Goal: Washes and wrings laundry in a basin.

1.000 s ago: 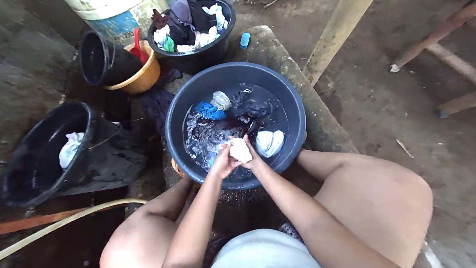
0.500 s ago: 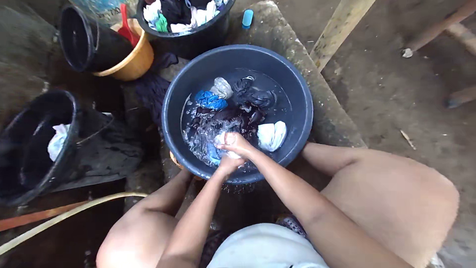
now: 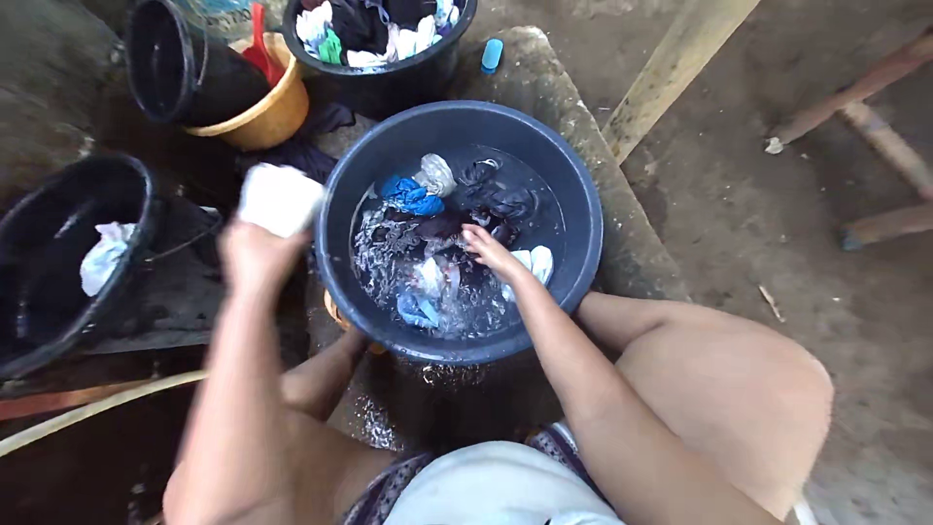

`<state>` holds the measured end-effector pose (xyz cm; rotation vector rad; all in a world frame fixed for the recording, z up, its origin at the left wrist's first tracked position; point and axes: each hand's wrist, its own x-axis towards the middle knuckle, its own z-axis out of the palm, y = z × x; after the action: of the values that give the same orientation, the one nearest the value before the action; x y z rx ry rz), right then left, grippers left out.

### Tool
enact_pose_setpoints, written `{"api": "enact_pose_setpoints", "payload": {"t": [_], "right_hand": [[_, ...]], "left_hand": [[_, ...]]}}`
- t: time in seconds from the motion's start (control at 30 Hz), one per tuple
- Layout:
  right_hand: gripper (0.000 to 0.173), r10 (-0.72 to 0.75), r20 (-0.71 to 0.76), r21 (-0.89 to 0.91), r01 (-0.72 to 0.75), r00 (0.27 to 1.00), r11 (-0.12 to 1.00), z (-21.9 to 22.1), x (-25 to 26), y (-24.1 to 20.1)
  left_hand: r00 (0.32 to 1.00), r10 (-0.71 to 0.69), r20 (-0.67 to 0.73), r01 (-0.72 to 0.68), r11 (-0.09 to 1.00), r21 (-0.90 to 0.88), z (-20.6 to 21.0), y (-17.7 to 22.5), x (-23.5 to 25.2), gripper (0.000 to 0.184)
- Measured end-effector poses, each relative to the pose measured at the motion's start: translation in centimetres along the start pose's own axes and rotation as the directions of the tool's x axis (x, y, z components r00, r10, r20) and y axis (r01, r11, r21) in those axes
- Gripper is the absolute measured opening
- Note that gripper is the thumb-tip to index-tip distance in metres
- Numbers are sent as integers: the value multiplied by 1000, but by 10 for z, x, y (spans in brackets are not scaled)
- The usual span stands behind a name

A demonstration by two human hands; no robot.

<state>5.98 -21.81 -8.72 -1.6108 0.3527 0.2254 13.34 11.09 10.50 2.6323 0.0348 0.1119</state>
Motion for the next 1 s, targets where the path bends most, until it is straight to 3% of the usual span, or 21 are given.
{"api": "enact_pose_setpoints", "payload": {"t": [0.1,0.17,0.23,0.27,0.33,0.37,0.43,0.47,0.5,0.57,0.6,0.63,0.67,0.73,0.8,0.9,1.0], "right_hand": [[67,111,-374,-254,-217,921,942,-39,9,50],[80,229,-403,-401,-396,886,826,-44,-4,81],[78,395,-280,-578,-482,875,658,-26,-21,91],[73,447,-196,-657,-456,873,601,-16,-23,94],[65,478,13,-782,-289,878,552,2,-20,88],[61,468,110,-816,-189,877,547,9,-19,75],[54,412,248,-815,-42,877,579,20,-23,29],[50,362,296,-790,13,884,613,22,-29,-1],[47,308,328,-759,55,893,649,22,-38,-33],[41,183,359,-696,132,915,706,15,-58,-86],[38,115,360,-668,170,926,724,10,-69,-106],[35,51,353,-648,204,934,734,5,-78,-120],[34,-2,341,-637,233,940,735,-1,-86,-129],[33,-72,312,-636,265,947,725,-12,-94,-137],[33,-61,264,-666,228,963,710,-20,-95,-137],[35,-36,201,-717,172,979,676,-27,-91,-143],[40,-126,81,-721,146,989,678,-22,-72,-155]], "left_hand": [[965,-94,-246,110,993,51,-97,-52,61,86],[944,-189,-269,173,981,-82,-130,-88,82,96],[928,-201,-315,168,977,-129,-142,-107,88,106],[919,-179,-350,149,982,-112,-141,-108,89,111],[920,-43,-390,19,998,-66,-119,-94,83,110],[930,30,-367,-62,995,-76,-96,-78,75,98],[979,128,-160,-152,977,-149,-35,-44,49,65],[985,170,28,-160,963,-219,1,-31,34,53],[943,244,226,-168,936,-310,40,-22,20,49],[713,432,553,-186,876,-444,106,-2,-11,60],[583,497,643,-173,849,-499,125,13,-27,63],[495,555,668,-147,812,-565,136,28,-40,61],[463,606,648,-129,769,-626,141,41,-50,52],[523,645,558,-186,725,-663,139,57,-55,36],[580,639,505,-294,743,-601,124,64,-53,37],[565,642,518,-402,763,-507,91,73,-56,39],[603,614,510,-275,760,-590,85,72,-49,33]]}}
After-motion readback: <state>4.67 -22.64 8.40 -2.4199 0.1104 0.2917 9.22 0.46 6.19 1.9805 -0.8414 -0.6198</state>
